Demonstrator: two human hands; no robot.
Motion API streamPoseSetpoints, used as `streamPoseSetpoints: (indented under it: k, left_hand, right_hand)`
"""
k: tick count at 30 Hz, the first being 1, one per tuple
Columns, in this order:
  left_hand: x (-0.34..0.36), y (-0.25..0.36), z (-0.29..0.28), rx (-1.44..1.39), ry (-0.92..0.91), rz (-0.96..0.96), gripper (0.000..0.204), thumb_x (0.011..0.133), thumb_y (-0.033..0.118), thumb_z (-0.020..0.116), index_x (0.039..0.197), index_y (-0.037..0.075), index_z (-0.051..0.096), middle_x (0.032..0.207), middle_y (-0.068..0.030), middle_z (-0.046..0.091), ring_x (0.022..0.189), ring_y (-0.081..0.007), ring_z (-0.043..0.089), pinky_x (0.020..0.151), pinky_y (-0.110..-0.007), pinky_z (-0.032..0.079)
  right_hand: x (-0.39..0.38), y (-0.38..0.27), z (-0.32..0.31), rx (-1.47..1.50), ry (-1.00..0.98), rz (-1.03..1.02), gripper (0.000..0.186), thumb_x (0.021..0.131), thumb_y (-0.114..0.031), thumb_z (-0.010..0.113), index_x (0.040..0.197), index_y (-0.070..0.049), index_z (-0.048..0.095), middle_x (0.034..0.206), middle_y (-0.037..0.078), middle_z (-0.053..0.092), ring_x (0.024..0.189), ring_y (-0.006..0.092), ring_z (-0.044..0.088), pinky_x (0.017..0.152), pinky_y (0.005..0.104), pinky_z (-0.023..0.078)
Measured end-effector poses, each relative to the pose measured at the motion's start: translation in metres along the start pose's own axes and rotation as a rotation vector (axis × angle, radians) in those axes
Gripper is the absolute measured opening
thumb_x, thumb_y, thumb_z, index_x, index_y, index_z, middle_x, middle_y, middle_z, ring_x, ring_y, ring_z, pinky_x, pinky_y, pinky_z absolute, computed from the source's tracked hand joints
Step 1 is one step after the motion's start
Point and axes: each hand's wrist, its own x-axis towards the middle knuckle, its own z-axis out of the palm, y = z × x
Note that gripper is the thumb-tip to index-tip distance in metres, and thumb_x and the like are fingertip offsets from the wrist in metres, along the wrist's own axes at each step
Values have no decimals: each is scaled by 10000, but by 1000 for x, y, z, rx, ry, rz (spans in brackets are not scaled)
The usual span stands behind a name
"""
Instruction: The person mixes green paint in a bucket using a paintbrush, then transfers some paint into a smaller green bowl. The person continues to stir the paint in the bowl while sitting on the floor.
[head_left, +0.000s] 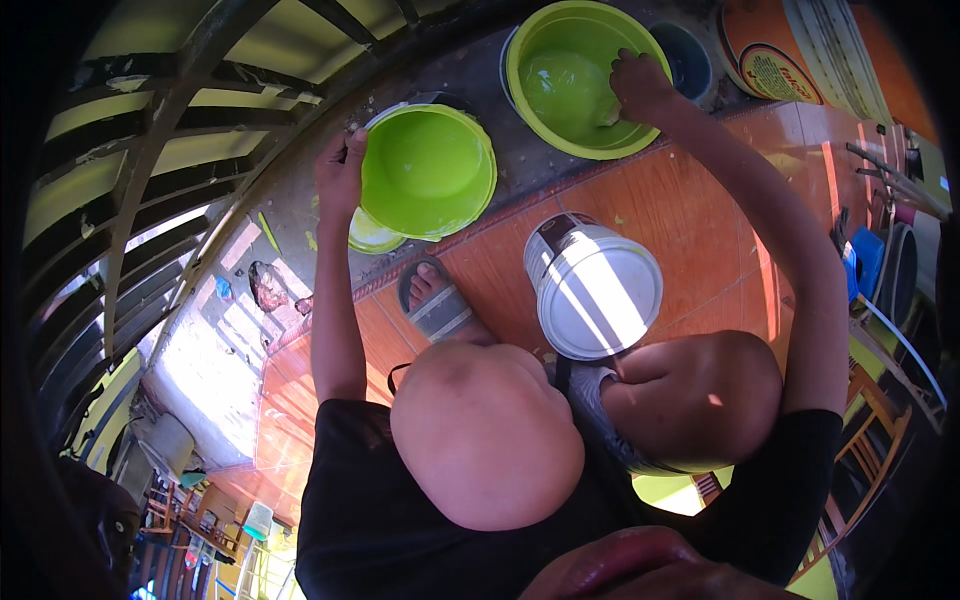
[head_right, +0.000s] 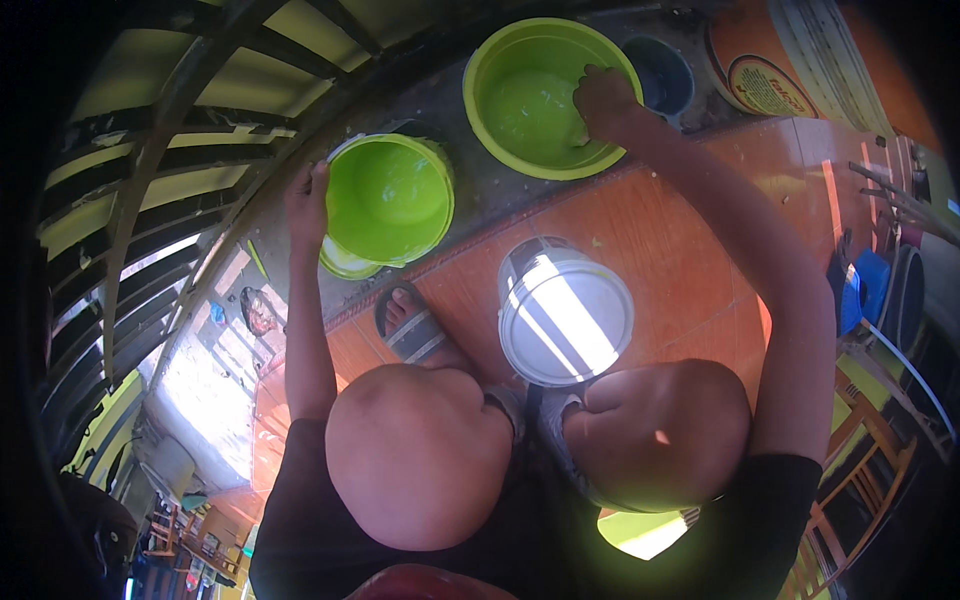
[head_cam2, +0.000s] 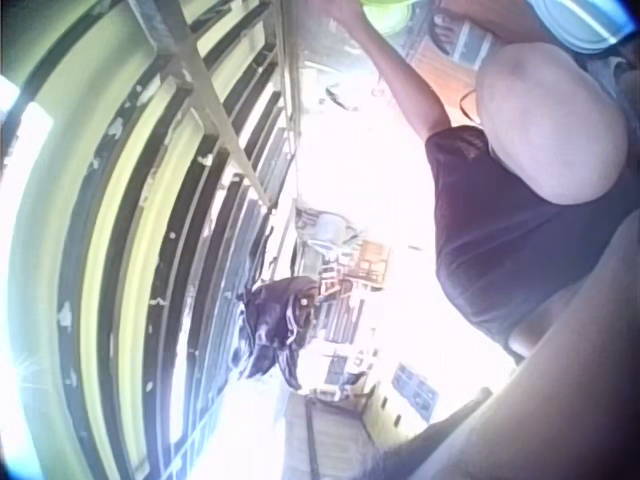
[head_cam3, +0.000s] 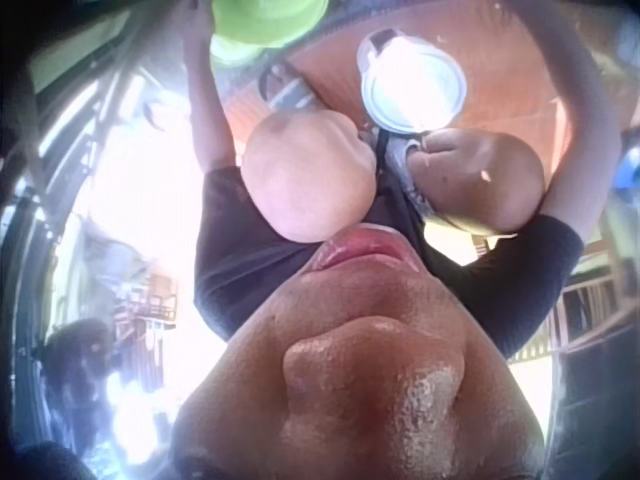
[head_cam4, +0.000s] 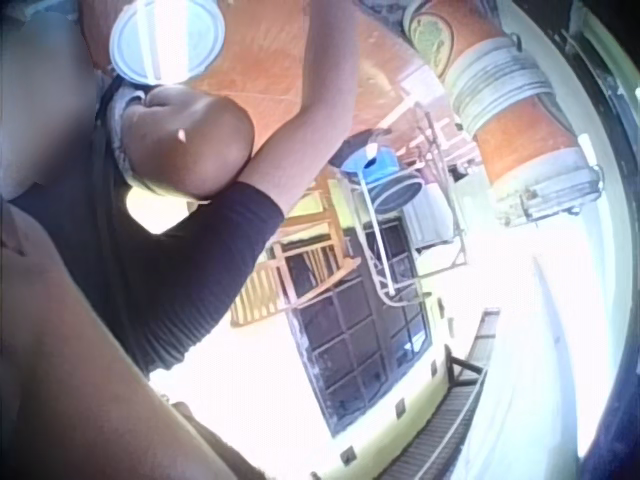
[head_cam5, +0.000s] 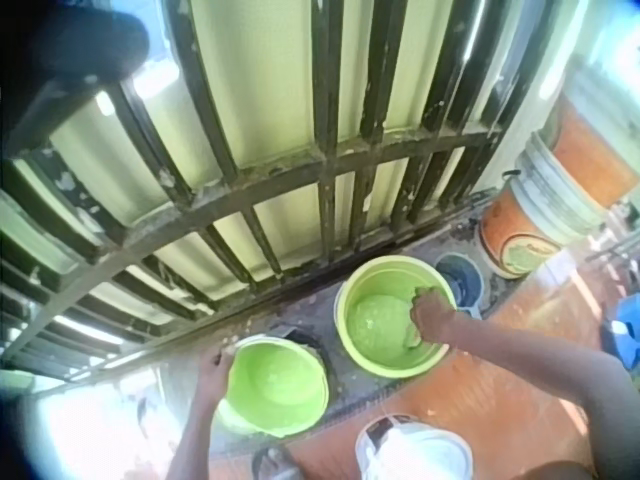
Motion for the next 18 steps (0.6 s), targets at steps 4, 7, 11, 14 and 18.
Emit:
streamPoseSetpoints:
  k: [4, 7, 11, 14, 18]
  left_hand:
    - [-2, 5, -4, 116, -21, 31, 405, 992, 307, 633, 717, 43, 496, 646, 48, 454, 652, -42, 382, 570, -245, 330]
    - [-5, 4, -5, 48, -31, 16, 422, 989, 317, 636, 706, 43, 484, 639, 44, 458, 650, -45, 384, 569, -253, 334]
    - [-11, -1, -8, 45, -21, 67, 454, 977, 352, 644, 697, 39, 470, 643, 21, 474, 648, -60, 389, 572, -265, 339]
    - [-15, -7, -13, 77, -26, 119, 476, 944, 383, 677, 704, 26, 472, 644, -4, 474, 640, -79, 396, 578, -275, 345]
    - [-19, -16, -15, 67, -23, 206, 501, 898, 403, 721, 718, 7, 474, 637, -29, 459, 632, -103, 405, 587, -285, 347]
  right_hand:
    - [-4, 9, 5, 36, 109, -60, 184, 764, -211, 766, 921, -119, 739, 1010, 13, 671, 1113, 222, 563, 827, 345, 509]
    - [-17, 27, 12, 274, 255, 42, 250, 783, -191, 742, 989, -56, 701, 1006, 66, 657, 1048, 289, 598, 834, 393, 527]
    - [-68, 68, -7, 562, 604, -139, 378, 847, -215, 696, 1171, -49, 593, 1040, 163, 622, 941, 363, 623, 834, 451, 522]
    - [-136, 88, -46, 523, 452, 98, 374, 885, -210, 662, 1214, -49, 585, 1070, 168, 636, 957, 362, 639, 795, 455, 510]
    - [-165, 78, -81, 702, 496, 198, 368, 921, -173, 604, 1268, -49, 602, 1032, 185, 686, 917, 371, 647, 786, 464, 509]
